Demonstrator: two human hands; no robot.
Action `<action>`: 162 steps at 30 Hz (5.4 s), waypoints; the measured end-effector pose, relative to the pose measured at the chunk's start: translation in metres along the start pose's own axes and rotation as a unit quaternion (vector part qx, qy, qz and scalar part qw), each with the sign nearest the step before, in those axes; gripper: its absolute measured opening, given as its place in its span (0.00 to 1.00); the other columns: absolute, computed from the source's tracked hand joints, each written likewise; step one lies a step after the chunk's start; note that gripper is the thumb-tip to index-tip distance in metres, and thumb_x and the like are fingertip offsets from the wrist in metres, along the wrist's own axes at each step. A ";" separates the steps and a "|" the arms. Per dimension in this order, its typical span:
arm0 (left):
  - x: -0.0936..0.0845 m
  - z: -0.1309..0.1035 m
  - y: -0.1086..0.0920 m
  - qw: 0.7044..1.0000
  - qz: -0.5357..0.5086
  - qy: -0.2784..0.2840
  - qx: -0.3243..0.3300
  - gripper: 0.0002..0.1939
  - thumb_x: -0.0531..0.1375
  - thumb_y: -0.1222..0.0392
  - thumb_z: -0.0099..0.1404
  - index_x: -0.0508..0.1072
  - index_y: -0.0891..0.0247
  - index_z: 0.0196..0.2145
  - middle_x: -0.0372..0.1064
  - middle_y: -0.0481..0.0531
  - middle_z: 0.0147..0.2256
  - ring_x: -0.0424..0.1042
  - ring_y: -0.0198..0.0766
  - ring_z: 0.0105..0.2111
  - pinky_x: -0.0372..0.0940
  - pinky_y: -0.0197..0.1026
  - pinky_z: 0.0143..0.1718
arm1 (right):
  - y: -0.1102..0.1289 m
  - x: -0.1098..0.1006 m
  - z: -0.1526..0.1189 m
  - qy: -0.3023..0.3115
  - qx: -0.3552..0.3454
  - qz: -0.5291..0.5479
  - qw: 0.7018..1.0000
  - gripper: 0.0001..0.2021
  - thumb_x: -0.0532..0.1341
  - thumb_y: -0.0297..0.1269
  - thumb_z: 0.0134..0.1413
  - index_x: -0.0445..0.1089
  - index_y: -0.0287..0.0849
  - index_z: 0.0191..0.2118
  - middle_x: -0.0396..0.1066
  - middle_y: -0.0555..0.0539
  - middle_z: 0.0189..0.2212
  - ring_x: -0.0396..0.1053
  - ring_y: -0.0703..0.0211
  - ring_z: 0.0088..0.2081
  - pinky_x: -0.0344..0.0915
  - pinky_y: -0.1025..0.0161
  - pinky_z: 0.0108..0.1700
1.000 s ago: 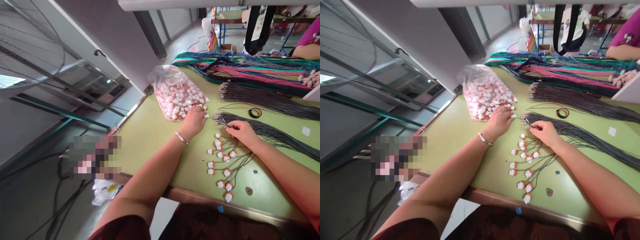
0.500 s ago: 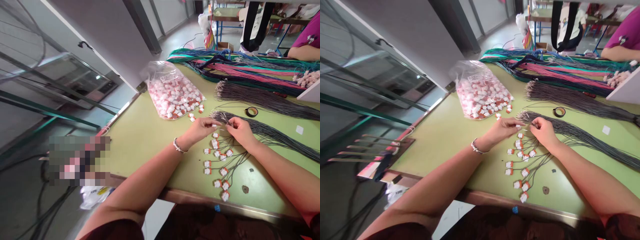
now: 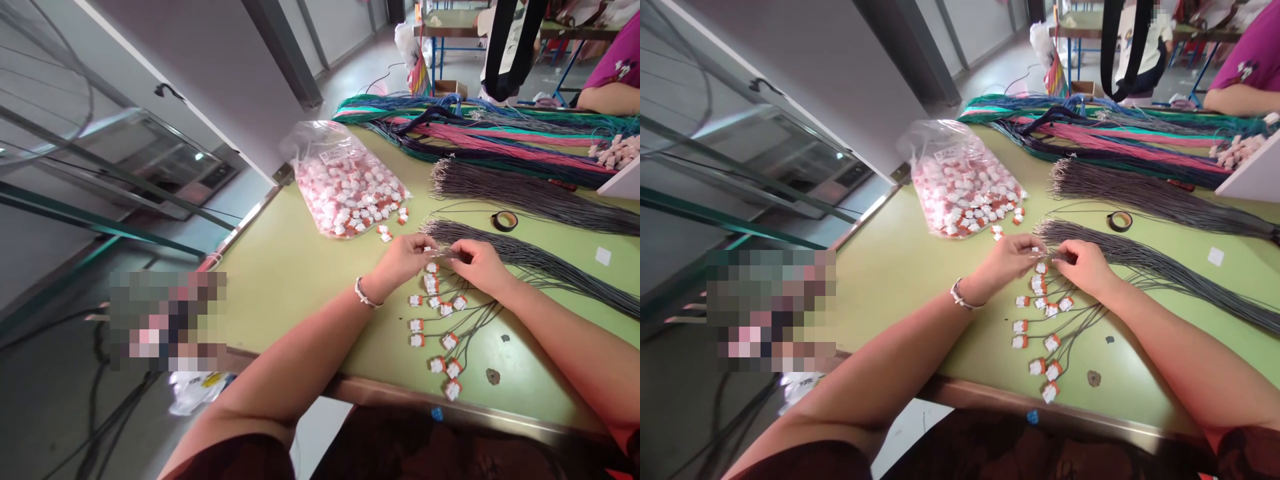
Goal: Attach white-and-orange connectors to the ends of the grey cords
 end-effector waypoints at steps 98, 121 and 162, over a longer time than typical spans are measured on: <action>-0.053 -0.015 -0.027 0.958 0.245 -0.130 0.080 0.05 0.62 0.59 0.59 0.76 0.62 0.29 0.71 0.56 0.31 0.70 0.43 0.34 0.64 0.44 0.40 | -0.020 -0.005 0.000 -0.023 0.135 0.186 0.973 0.15 0.65 0.45 0.41 0.75 0.38 0.33 0.69 0.50 0.20 0.60 0.66 0.21 0.60 0.65 0.24; 0.015 -0.005 0.027 0.913 -0.384 0.026 -0.133 0.08 0.68 0.65 0.54 0.80 0.71 0.34 0.78 0.56 0.32 0.77 0.35 0.34 0.68 0.39 0.48 | -0.006 -0.002 0.001 -0.046 0.057 0.036 0.997 0.07 0.57 0.38 0.39 0.65 0.41 0.19 0.58 0.54 0.16 0.52 0.67 0.22 0.50 0.65 0.26; 0.009 0.000 -0.004 0.988 -0.144 0.039 0.051 0.07 0.71 0.61 0.48 0.81 0.65 0.27 0.77 0.54 0.31 0.73 0.35 0.31 0.68 0.37 0.37 | -0.002 0.010 0.004 0.057 0.037 0.015 0.998 0.07 0.54 0.36 0.38 0.58 0.42 0.17 0.50 0.55 0.16 0.48 0.67 0.22 0.46 0.66 0.25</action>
Point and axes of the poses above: each hand's wrist, its own z-axis towards the middle knuckle, its own x-axis out of the palm, y = z × x, the point moved 9 cm from there along z, towards the middle knuckle
